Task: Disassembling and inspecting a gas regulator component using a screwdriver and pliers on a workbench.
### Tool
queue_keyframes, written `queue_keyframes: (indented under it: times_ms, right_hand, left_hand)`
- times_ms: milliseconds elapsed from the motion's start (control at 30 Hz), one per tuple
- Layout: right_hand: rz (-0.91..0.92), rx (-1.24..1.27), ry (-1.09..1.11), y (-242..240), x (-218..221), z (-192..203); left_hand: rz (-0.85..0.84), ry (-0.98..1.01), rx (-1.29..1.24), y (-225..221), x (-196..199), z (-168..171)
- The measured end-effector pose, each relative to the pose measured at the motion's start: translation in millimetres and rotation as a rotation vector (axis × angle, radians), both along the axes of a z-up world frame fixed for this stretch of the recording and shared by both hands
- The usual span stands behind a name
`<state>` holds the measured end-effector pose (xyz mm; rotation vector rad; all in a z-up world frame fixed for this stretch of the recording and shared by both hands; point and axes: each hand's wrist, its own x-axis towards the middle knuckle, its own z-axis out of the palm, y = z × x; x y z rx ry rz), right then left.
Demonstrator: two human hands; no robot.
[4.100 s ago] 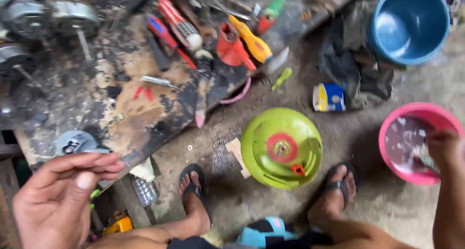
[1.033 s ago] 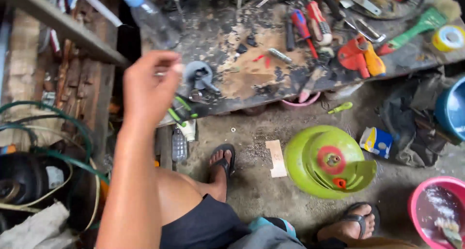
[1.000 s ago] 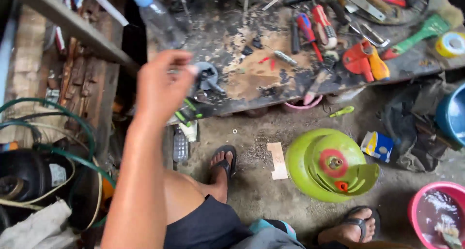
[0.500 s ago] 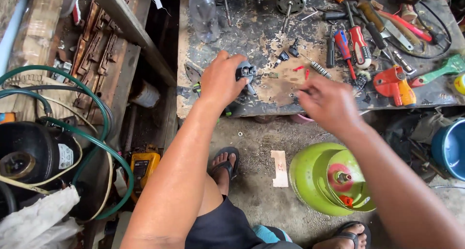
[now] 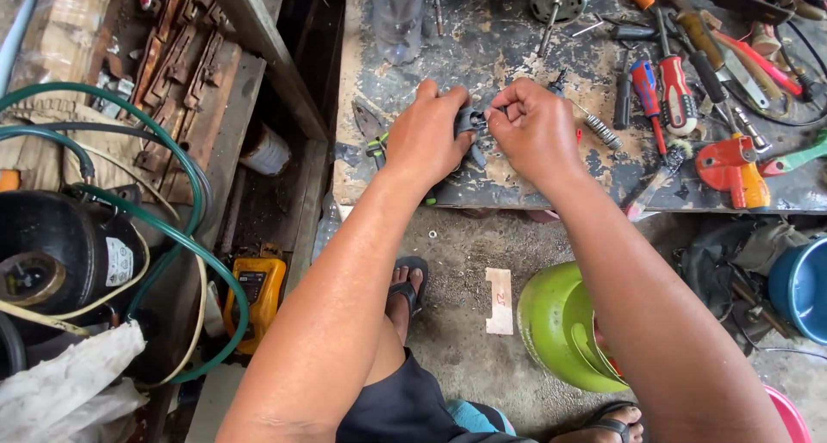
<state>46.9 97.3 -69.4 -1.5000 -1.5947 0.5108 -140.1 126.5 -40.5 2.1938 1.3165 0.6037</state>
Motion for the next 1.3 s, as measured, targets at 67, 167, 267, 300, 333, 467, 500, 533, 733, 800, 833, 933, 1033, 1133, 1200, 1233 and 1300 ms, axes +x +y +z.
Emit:
queue_keyframes:
  times_ms: [67, 167, 267, 300, 333, 467, 500, 533, 733, 800, 833, 933, 1033, 1133, 1200, 1233, 1300]
  right_hand:
    - [-0.032, 0.059, -0.162, 3, 3, -6]
    - [-0.065, 0.203, -0.449, 2, -1, -6]
    - [-0.118, 0.208, -0.629, -2, -9, -4]
    - [-0.156, 0.228, -0.688, -3, -11, -7]
    - [-0.196, 0.249, -0.746, -3, -13, -9]
    - [-0.251, 0.352, -0.742, -3, -14, -28]
    - [-0.294, 0.397, -0.795, -3, -14, -32]
    - [-0.338, 0.443, -0.847, -2, -15, -35]
    - [-0.391, 0.556, -0.754, -2, -9, -50]
    - [-0.338, 0.525, -0.708, -9, -5, -46]
    - [-0.291, 0.495, -0.662, -12, -4, -43]
    - [-0.180, 0.424, -0.596, -20, 3, -34]
    - [-0.084, 0.347, -0.297, -28, -3, -21]
    - [-0.118, 0.359, -0.323, -26, 1, -25]
    - [-0.142, 0.363, -0.332, -27, -2, -23]
    - [-0.164, 0.367, -0.338, -27, -5, -23]
    - [-0.182, 0.361, -0.326, -29, -9, -19]
  left_hand:
    - [-0.007, -0.029, -0.006, -2, 1, 1]
    - [-0.013, -0.046, -0.014, -2, 2, 3]
    - [-0.011, -0.086, -0.010, 0, 2, -1]
    - [-0.007, -0.110, -0.030, -1, 1, -2]
    - [-0.003, -0.134, -0.050, -1, 0, -4]
    - [-0.005, -0.156, -0.069, 4, -1, -13]
    - [-0.010, -0.178, -0.077, 6, -2, -17]
    - [-0.015, -0.201, -0.085, 7, -1, -20]
    - [-0.056, -0.198, -0.105, 2, 3, -19]
    - [-0.057, -0.194, -0.104, 3, 3, -21]
    - [-0.062, -0.188, -0.101, 5, 3, -22]
    - [-0.065, -0.188, -0.099, 7, 4, -25]
    - [-0.078, -0.178, -0.102, 6, 3, -22]
    - [-0.085, -0.187, -0.097, 6, 1, -19]
    - [-0.088, -0.194, -0.092, 5, 2, -19]
    - [-0.087, -0.199, -0.087, 5, 1, -19]
    - [-0.082, -0.197, -0.086, 3, 1, -17]
